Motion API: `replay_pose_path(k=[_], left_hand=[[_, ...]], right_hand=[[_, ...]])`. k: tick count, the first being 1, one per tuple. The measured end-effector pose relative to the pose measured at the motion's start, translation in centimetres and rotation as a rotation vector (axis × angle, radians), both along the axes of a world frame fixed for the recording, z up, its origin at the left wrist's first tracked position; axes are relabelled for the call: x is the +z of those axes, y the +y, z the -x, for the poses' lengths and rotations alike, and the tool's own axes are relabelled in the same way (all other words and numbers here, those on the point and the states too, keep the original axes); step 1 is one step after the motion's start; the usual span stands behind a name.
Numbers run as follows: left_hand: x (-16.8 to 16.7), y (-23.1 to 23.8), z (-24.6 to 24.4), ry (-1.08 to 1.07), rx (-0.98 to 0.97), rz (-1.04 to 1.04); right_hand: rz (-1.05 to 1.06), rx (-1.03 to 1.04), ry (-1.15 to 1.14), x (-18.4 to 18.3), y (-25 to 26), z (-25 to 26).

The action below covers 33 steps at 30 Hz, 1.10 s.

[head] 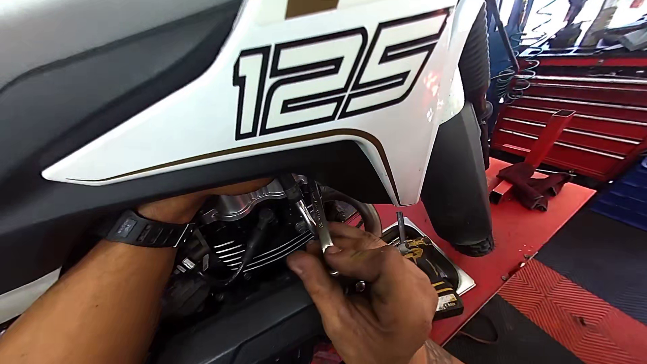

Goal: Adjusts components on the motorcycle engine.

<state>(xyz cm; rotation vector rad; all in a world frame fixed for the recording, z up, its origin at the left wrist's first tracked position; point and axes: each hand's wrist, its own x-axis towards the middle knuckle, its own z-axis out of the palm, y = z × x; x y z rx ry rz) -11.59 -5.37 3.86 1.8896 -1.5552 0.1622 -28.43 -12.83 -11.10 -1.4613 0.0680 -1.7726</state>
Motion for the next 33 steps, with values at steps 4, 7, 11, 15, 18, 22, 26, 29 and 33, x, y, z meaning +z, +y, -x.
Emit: replay_pose_path(k=[4,7,11,15,18,22,26,29,33], left_hand=[[0.4,-0.5,1.0,-0.062,0.031,-0.044],[0.5,-0.5,0.9,-0.118,0.055,-0.049],[0.5,-0.9,1.2,-0.218,0.044,-0.071],[0.6,-0.9,1.7,-0.137,-0.033,-0.048],[0.5,-0.7,1.3,-0.139,-0.037,-0.047],[0.3,-0.4,0.6,-0.05,-0.062,-0.031],[0.1,0.0,0.0,0.033,-0.083,-0.006],[0.1,-0.2,0.7,-0.009,-0.039,-0.026],[1.0,-1.6,5.2,0.013,0.069,-0.145]], right_hand=[[0.077,0.073,0.013,-0.5,0.0,0.2],[0.096,0.143,0.009,-0.7,-0.3,0.3],[0.177,0.151,0.039,-0.9,-0.5,0.5],[0.207,0.138,0.043,-0.9,-0.7,0.5],[0.213,0.185,0.062,-0.8,-1.3,0.4],[0.231,0.237,0.055,-0.4,-1.7,0.3],[0.302,0.292,0.06,0.3,-2.1,0.3],[0.354,0.334,0.095,0.7,-2.8,0.6],[0.34,0.392,0.136,0.3,-4.2,1.5]])
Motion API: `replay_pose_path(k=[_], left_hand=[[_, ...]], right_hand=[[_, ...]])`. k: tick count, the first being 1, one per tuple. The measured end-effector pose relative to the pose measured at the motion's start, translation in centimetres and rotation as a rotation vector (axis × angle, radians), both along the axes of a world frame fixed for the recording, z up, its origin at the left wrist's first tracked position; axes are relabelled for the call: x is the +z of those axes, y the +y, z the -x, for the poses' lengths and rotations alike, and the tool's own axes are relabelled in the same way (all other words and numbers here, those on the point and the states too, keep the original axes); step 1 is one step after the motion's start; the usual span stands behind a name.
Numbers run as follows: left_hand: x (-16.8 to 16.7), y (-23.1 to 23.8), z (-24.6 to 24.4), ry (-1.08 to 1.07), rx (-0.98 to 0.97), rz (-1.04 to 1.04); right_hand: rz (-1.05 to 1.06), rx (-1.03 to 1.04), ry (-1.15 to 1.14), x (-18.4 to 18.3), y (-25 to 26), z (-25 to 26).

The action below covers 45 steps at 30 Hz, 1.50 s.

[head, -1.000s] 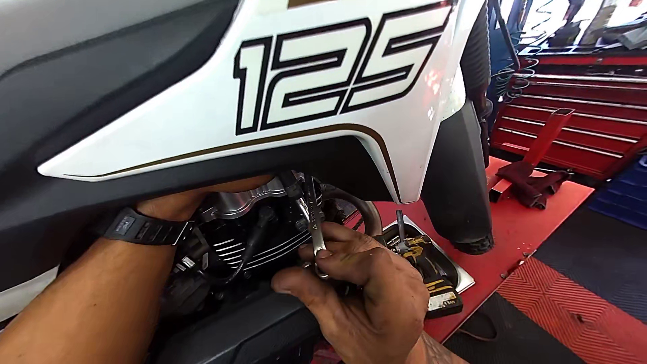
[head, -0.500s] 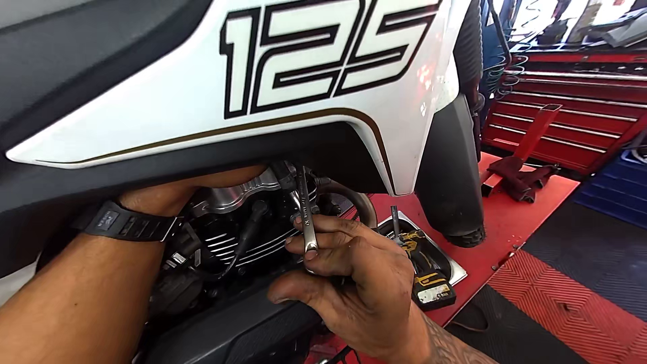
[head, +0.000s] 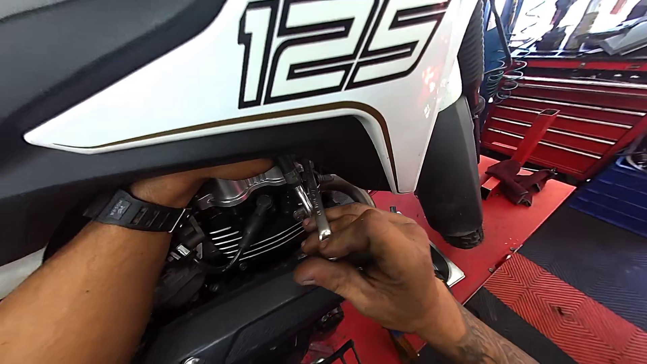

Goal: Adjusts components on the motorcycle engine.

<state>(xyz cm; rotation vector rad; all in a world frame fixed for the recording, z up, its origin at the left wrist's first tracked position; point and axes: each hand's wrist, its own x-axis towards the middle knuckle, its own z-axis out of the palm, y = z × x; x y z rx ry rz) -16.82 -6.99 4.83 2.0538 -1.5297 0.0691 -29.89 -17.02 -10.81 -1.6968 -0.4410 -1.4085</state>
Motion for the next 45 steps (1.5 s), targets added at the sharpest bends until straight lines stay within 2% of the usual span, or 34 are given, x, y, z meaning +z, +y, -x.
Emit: replay_pose_path(k=[4,6,8,10,15,18,21,24,26,31,37,41,45], left_hand=[[-0.7,1.3,-4.2,-0.048,-0.097,0.11],[-0.3,0.6,-2.4,-0.049,-0.056,0.039],[0.3,-0.9,1.6,-0.015,0.078,-0.058],[0.4,-1.3,2.4,-0.012,0.125,-0.077],[-0.6,0.8,-4.0,-0.113,-0.095,0.065],[-0.6,1.0,-4.2,-0.048,-0.116,0.088],[-0.7,0.7,-4.0,-0.101,-0.077,0.075],[-0.6,0.8,-3.9,-0.111,-0.049,0.041],[-0.7,1.2,-4.3,-0.027,-0.059,0.063],[-0.9,1.1,-4.2,-0.005,-0.07,0.056],[-0.8,1.2,-4.0,0.01,-0.045,0.066],[-0.9,1.2,-3.8,0.005,-0.106,0.097],[-0.9,1.5,-4.4,-0.015,-0.113,0.127]], right_hand=[[-0.017,0.005,0.012,-0.5,-0.3,0.2],[0.03,-0.024,0.02,-0.3,0.2,-0.2],[0.058,-0.01,0.012,-0.2,0.6,-0.9],[0.058,0.016,0.008,-0.2,0.5,-1.1],[-0.04,0.054,0.011,-0.9,0.1,-0.2],[-0.002,0.018,0.012,-0.7,0.6,-0.7],[0.036,0.008,0.018,-0.5,0.5,-0.7],[-0.037,0.051,0.007,-1.5,-0.2,-0.1],[-0.083,0.063,0.005,-1.5,-0.3,0.1],[0.013,-0.006,0.057,-0.6,1.0,-0.2],[-0.217,-0.035,0.005,-2.7,-0.5,0.9],[-0.208,-0.11,0.025,-2.7,-0.6,1.3],[-0.206,-0.282,0.033,-3.5,-0.5,1.1]])
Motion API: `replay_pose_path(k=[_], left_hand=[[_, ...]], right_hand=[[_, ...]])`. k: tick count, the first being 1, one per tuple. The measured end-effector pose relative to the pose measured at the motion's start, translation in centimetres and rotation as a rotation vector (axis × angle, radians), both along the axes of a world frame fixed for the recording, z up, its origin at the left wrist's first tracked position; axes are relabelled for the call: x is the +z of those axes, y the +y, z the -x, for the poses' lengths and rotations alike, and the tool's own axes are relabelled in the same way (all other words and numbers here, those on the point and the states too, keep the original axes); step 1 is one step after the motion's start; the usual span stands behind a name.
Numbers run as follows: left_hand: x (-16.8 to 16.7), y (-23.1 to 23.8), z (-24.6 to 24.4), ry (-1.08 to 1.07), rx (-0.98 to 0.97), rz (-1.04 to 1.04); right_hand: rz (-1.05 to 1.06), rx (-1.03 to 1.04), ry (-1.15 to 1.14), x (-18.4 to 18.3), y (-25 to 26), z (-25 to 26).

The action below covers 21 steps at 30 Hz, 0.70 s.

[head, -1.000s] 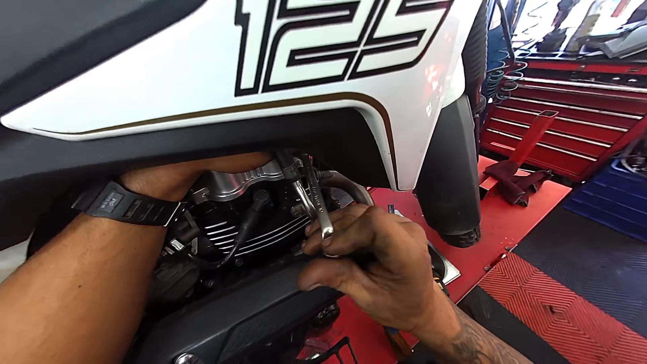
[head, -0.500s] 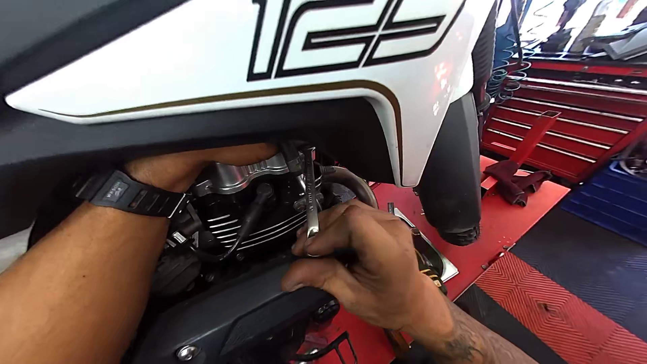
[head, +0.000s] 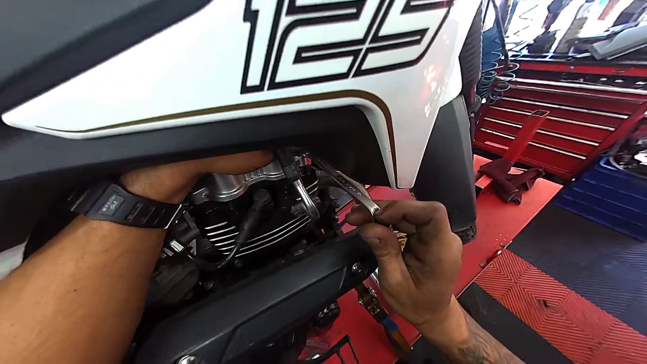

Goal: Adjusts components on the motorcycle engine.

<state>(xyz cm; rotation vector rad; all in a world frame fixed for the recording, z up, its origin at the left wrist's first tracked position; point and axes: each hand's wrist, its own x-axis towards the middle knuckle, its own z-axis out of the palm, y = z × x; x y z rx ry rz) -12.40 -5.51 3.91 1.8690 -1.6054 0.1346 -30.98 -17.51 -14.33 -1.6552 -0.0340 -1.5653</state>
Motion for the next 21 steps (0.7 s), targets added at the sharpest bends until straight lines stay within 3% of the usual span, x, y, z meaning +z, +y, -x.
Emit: replay_pose_path(k=[3,7,10,14,21], left_hand=[[0.1,-0.2,0.2,-0.038,0.041,-0.021],[-0.4,0.4,-0.7,0.094,-0.044,0.033],[0.0,-0.7,1.1,-0.064,-0.008,-0.06],[-0.1,-0.5,-0.4,-0.069,-0.059,-0.02],[0.4,-1.6,2.1,-0.217,0.002,-0.135]], right_hand=[[-0.036,-0.112,0.028,-1.1,0.0,-0.3],[-0.148,-0.172,0.042,-2.3,0.3,-0.8],[-0.298,-0.132,0.049,-2.9,-0.2,-1.3],[-0.446,-0.003,0.035,-3.7,-1.4,-1.9],[-0.413,0.025,-0.137,-3.7,-1.4,-2.5]])
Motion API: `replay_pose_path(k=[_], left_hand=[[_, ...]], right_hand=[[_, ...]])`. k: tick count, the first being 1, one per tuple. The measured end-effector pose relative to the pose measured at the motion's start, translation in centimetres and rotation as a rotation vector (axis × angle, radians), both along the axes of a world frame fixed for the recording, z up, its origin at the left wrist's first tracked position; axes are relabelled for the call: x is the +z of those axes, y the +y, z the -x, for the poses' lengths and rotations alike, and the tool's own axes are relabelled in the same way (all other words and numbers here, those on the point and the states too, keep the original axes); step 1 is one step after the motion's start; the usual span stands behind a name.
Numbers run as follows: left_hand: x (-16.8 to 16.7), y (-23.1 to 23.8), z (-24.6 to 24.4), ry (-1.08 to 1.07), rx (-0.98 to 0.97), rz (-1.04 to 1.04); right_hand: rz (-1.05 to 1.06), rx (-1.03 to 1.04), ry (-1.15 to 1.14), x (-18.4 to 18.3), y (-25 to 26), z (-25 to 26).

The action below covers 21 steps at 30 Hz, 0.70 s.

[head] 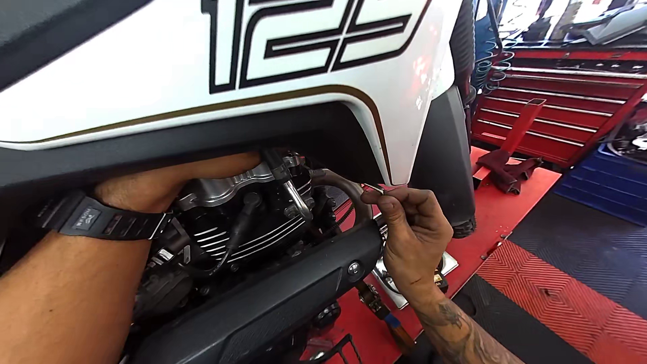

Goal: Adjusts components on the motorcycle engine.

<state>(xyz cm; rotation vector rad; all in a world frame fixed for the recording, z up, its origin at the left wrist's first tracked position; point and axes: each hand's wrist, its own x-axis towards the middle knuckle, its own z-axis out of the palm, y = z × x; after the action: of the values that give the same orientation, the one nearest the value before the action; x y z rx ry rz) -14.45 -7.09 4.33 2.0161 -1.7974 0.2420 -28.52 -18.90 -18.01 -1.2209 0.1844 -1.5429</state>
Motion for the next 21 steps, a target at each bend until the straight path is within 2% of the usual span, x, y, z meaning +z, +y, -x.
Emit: replay_pose_path(k=[3,6,8,10,13,16,21], left_hand=[[0.3,-0.7,2.7,0.089,0.075,-0.046],[-0.2,0.4,-0.4,0.088,0.024,0.015],[-0.6,1.3,-2.7,0.126,-0.036,0.108],[-0.5,0.8,-1.7,0.087,-0.037,0.084],[0.1,-0.8,2.1,0.106,0.083,-0.029],[0.3,-0.8,2.2,0.096,0.108,-0.07],[0.1,-0.5,2.4,0.15,0.068,-0.019]], right_hand=[[0.117,-0.033,-0.015,-0.3,-0.1,0.0],[0.273,-0.058,-0.05,-0.1,0.0,0.2],[0.259,-0.053,-0.054,-0.1,0.0,0.1],[0.123,-0.024,-0.025,-0.3,0.2,-0.1],[-0.145,0.097,0.004,-0.5,0.4,-0.6],[-0.327,0.219,-0.042,-0.4,0.6,-0.8],[-0.485,0.299,0.026,0.3,0.3,-1.2]])
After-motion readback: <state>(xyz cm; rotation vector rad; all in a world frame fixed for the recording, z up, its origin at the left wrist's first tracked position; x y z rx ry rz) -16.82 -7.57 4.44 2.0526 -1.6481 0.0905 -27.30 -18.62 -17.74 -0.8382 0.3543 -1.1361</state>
